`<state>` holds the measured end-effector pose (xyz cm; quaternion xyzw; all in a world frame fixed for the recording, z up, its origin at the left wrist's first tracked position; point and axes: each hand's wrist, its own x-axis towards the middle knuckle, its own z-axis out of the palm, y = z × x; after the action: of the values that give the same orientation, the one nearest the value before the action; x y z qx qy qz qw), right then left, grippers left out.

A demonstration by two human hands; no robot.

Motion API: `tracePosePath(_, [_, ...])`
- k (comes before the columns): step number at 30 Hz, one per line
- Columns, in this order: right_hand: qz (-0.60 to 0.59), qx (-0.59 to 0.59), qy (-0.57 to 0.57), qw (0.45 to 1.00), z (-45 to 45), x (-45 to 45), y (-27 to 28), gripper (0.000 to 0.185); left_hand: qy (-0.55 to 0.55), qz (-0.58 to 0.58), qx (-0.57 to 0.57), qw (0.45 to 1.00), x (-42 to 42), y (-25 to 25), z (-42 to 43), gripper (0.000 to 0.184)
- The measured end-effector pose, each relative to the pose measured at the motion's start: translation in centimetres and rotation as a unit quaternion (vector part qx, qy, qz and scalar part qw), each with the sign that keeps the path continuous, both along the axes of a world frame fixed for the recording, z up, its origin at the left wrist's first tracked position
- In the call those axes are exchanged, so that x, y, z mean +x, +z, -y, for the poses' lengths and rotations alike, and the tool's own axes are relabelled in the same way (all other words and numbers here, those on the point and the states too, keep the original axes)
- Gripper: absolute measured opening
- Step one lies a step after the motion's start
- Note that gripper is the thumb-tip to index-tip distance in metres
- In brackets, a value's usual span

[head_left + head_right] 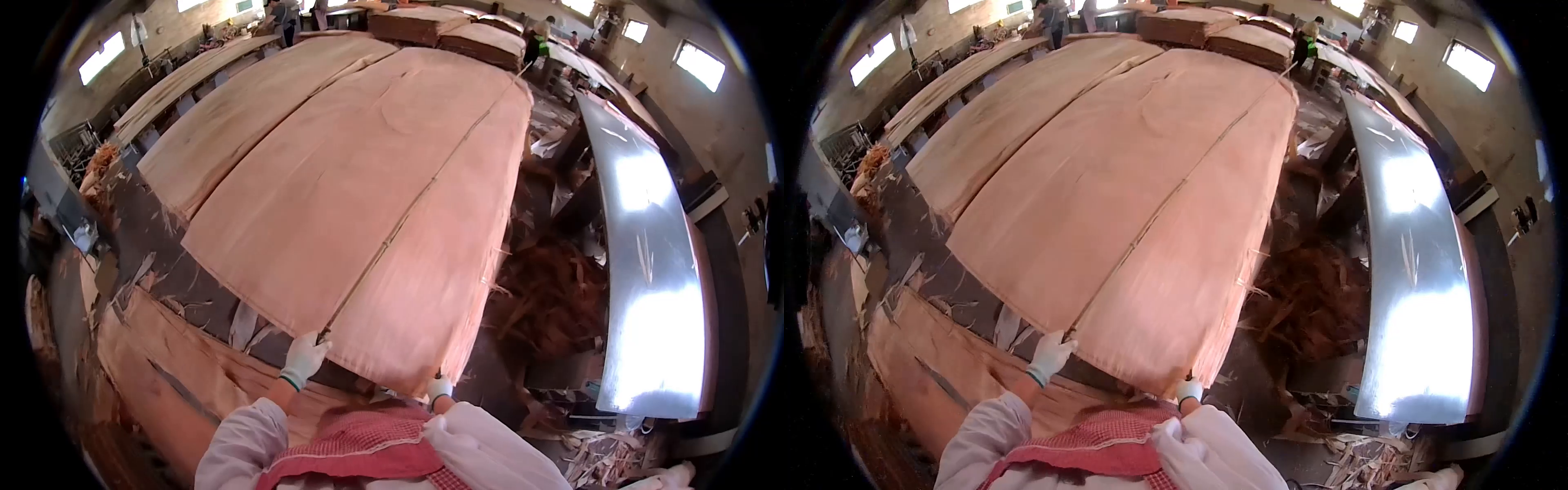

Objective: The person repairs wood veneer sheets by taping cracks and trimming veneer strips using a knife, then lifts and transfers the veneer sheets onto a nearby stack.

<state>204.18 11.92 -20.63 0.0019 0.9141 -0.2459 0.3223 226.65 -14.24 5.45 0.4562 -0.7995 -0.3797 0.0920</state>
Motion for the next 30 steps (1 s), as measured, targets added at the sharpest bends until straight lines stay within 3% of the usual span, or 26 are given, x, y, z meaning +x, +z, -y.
tracePosePath(4, [-0.095, -0.027, 0.02, 0.995, -1.3, 0.6, 2.7, 0.035, 0.059, 0.038, 0.057, 0.996, 2.9, -2.0, -0.4, 0.034])
tracePosePath(5, [-0.136, -0.002, 0.081, 0.987, -1.4, 0.7, 4.6, 0.031, 0.053, 0.002, 0.003, 0.999, 3.6, -3.2, -0.5, 0.032])
tracePosePath(9, [-0.188, 0.002, 0.118, 0.975, 0.3, 0.1, 11.8, 0.023, 0.041, 0.058, 0.08, 0.994, 5.0, -5.5, 2.9, 0.035])
tracePosePath(11, [-0.222, -0.149, 0.066, 0.961, 1.6, -0.6, 14.3, 0.014, 0.061, 0.049, 0.202, 0.976, 5.6, -7.7, 4.9, 0.033])
tracePosePath(12, [-0.165, -0.256, 0.005, 0.952, 3.1, -0.6, 17.2, 0.012, 0.084, 0.053, 0.288, 0.953, 5.2, -7.6, 5.8, 0.034])
tracePosePath(14, [-0.033, -0.358, -0.062, 0.931, 7.3, 0.1, 23.1, 0.013, 0.004, 0.034, 0.167, 0.985, 5.3, -10.3, 7.0, 0.032])
tracePosePath(16, [-0.015, -0.407, 0.022, 0.913, 10.6, 1.2, 20.7, 0.021, -0.054, -0.024, 0.036, 0.998, 6.5, -11.0, 6.9, 0.027])
tracePosePath(18, [-0.045, -0.329, 0.157, 0.93, 15.9, 3.9, 21.4, 0.033, -0.03, -0.121, 0.093, 0.988, 7.1, -9.8, 6.4, 0.022])
tracePosePath(20, [0.027, -0.32, 0.177, 0.93, 22.6, 7.6, 25.9, 0.031, -0.021, -0.075, 0.284, 0.956, 8.5, -12.9, 7.9, 0.021])
tracePosePath(21, [-0.041, -0.258, 0.277, 0.925, 25.7, 8.2, 23.9, 0.029, -0.016, -0.047, 0.377, 0.925, 9.0, -14.1, 8.4, 0.021])
tracePosePath(22, [0.012, -0.245, 0.29, 0.925, 28.7, 9.4, 25.0, 0.027, -0.053, -0.014, 0.391, 0.919, 9.6, -13.9, 8.7, 0.022])
tracePosePath(23, [-0.083, -0.257, 0.335, 0.903, 31.3, 10.4, 23.8, 0.025, -0.088, 0.018, 0.402, 0.911, 10.1, -12.4, 8.9, 0.024])
tracePosePath(24, [-0.087, -0.219, 0.358, 0.904, 33.8, 11.2, 23.1, 0.025, -0.123, 0.048, 0.41, 0.903, 10.3, -11.7, 9.4, 0.026])
tracePosePath(26, [-0.083, -0.163, 0.388, 0.903, 38.0, 12.4, 21.8, 0.026, -0.163, 0.106, 0.338, 0.921, 12.9, -17.2, 8.6, 0.033])
tracePosePath(27, [-0.075, -0.146, 0.394, 0.904, 39.5, 13.0, 21.2, 0.026, -0.185, 0.091, 0.183, 0.961, 14.1, -21.6, 7.4, 0.037])
tracePosePath(28, [-0.066, -0.129, 0.4, 0.905, 40.9, 13.7, 20.2, 0.027, -0.183, 0.099, 0.15, 0.967, 13.5, -18.6, 6.9, 0.039])
tracePosePath(29, [-0.094, -0.122, 0.415, 0.897, 41.9, 14.2, 18.9, 0.028, -0.315, 0.072, -0.013, 0.946, 13.8, -20.0, 7.0, 0.042])
tracePosePath(30, [-0.088, -0.114, 0.424, 0.894, 42.5, 14.6, 18.8, 0.028, -0.432, 0.044, -0.176, 0.883, 14.2, -22.9, 6.7, 0.044])
